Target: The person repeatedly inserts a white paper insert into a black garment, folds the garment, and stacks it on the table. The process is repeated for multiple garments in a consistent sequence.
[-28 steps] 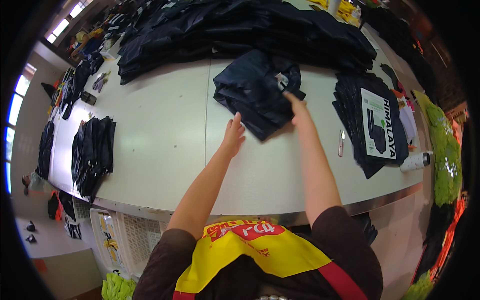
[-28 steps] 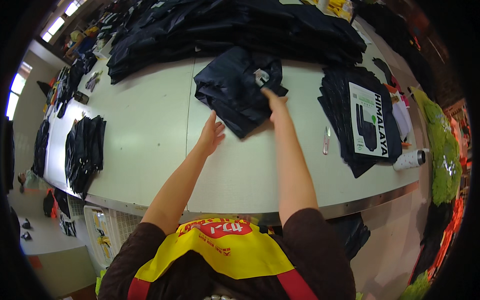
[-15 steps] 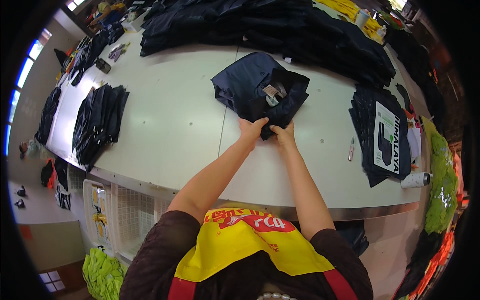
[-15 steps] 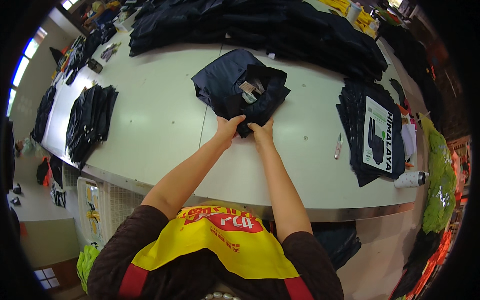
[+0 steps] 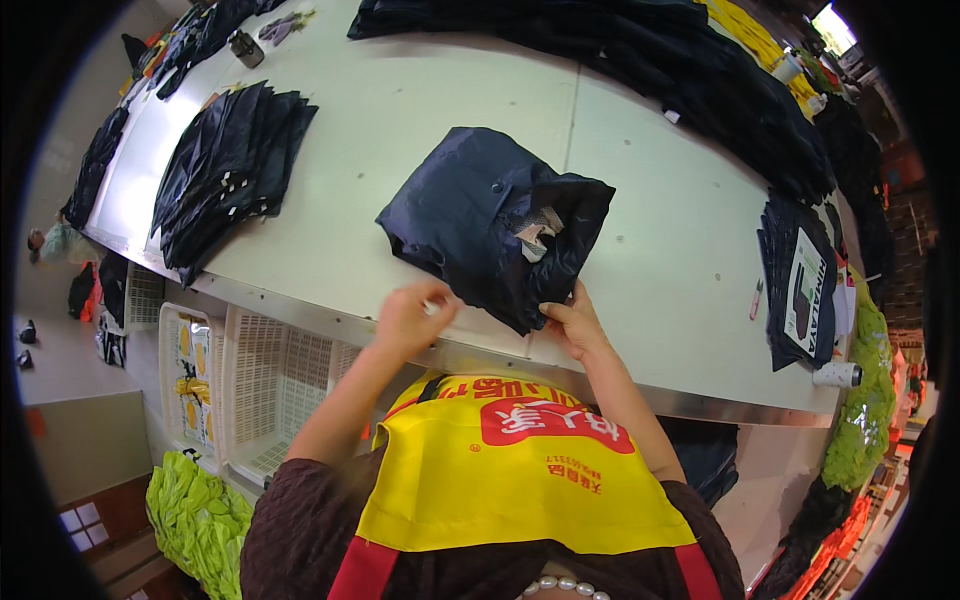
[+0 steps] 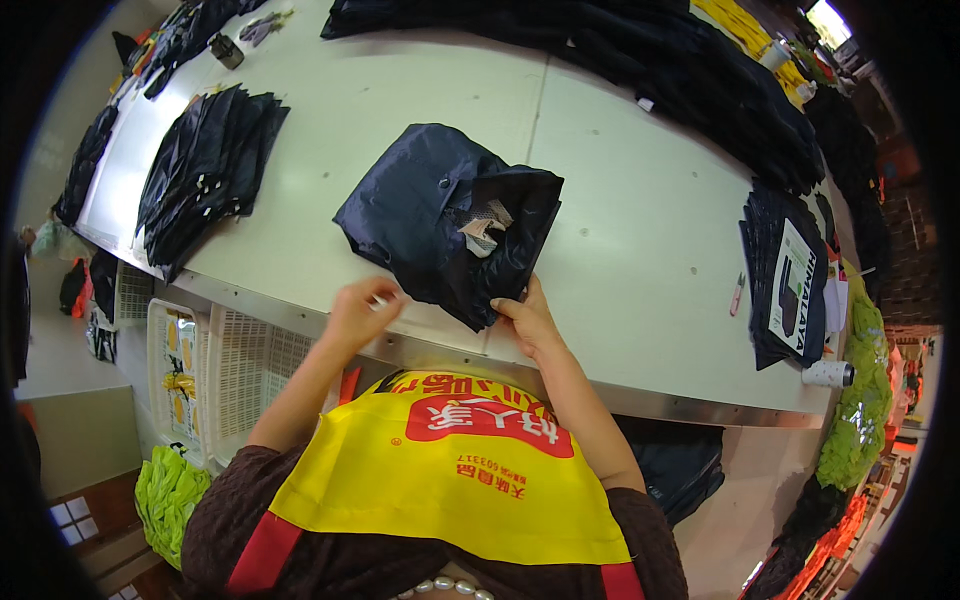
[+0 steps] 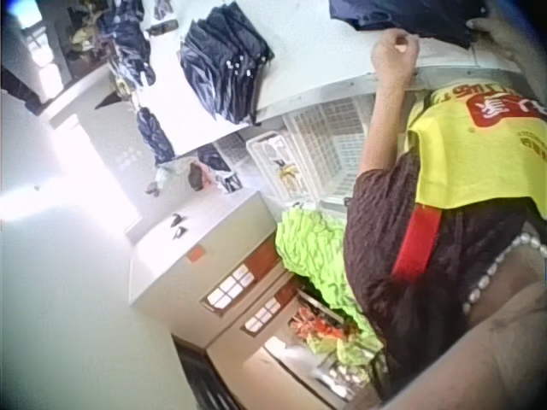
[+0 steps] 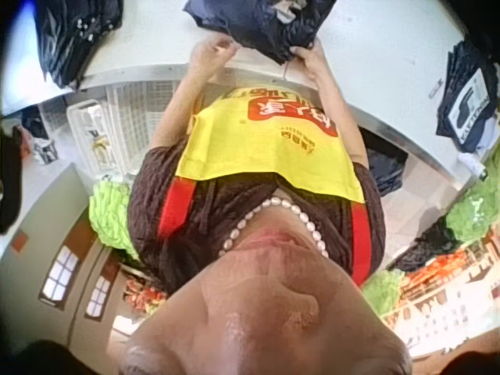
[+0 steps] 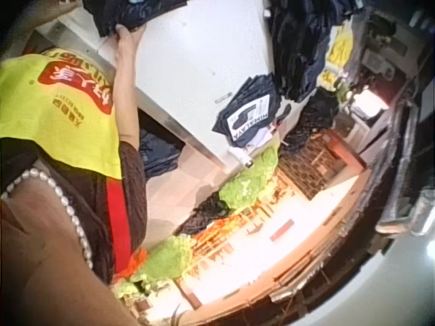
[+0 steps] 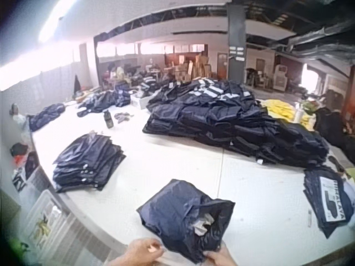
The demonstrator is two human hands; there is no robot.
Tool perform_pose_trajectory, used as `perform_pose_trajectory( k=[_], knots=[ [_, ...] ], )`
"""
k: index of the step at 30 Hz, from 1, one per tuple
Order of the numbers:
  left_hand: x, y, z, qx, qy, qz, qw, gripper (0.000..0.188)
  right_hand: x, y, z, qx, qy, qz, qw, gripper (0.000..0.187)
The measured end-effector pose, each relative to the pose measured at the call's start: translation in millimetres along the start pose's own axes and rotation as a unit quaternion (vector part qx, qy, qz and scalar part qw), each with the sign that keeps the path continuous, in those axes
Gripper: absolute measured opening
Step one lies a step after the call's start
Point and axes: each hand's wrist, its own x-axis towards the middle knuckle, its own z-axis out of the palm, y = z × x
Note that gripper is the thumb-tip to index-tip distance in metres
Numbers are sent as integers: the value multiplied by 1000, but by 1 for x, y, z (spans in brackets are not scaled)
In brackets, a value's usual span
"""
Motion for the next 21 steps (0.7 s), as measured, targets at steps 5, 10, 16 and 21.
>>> perform_pose_trajectory(
  k=[5,10,16,21],
  knots=[
    [45,-22,-81,259,114,324,903,65,-10,1,52,34,-37,36,998,70],
    [91,-58,-64,360,21,269,893,70,6,13,26,99,-83,169,977,55],
    [107,-108,-76,329,78,238,911,72,5,7,19,-65,73,119,988,45],
    [107,-97,-74,334,67,242,909,77,-1,4,20,-342,86,11,936,37]
  ],
)
